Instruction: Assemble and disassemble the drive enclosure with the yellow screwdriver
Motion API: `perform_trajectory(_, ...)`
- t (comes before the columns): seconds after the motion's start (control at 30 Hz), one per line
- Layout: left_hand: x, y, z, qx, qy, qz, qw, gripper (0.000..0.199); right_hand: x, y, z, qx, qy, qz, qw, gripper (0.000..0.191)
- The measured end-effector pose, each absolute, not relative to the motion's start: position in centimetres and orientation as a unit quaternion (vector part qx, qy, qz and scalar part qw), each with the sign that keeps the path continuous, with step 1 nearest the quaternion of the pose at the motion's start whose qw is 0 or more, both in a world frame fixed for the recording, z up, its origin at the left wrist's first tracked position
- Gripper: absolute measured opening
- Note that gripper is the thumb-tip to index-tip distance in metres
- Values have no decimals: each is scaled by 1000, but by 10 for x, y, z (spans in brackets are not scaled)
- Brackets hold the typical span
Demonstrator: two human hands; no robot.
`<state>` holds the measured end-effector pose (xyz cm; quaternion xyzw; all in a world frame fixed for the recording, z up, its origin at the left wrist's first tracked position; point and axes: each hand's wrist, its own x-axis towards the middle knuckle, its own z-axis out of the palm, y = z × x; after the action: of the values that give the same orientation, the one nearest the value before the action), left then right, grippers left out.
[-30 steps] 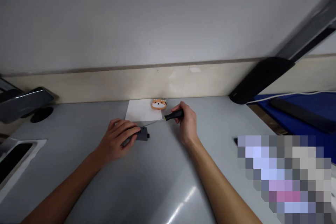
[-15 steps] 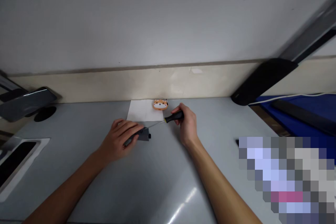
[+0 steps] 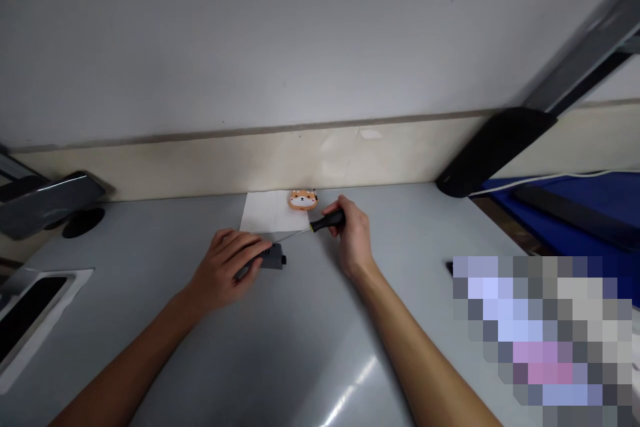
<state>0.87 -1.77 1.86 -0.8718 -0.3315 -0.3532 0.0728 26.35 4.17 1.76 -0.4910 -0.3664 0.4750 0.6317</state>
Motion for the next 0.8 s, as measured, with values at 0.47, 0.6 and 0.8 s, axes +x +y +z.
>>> perform_trajectory(0.47, 8, -18, 17, -873, -337, -346, 67, 35, 264, 42, 15, -493, -380, 476, 621, 37)
perform_trajectory(0.6, 8, -18, 17, -873, -333, -349, 67, 36, 264, 41, 16, -492, -385, 475, 620, 39)
perform_trajectory(0.8, 8, -18, 17, -875, -334, -344, 68, 37, 264, 42, 16, -493, -375, 474, 626, 40)
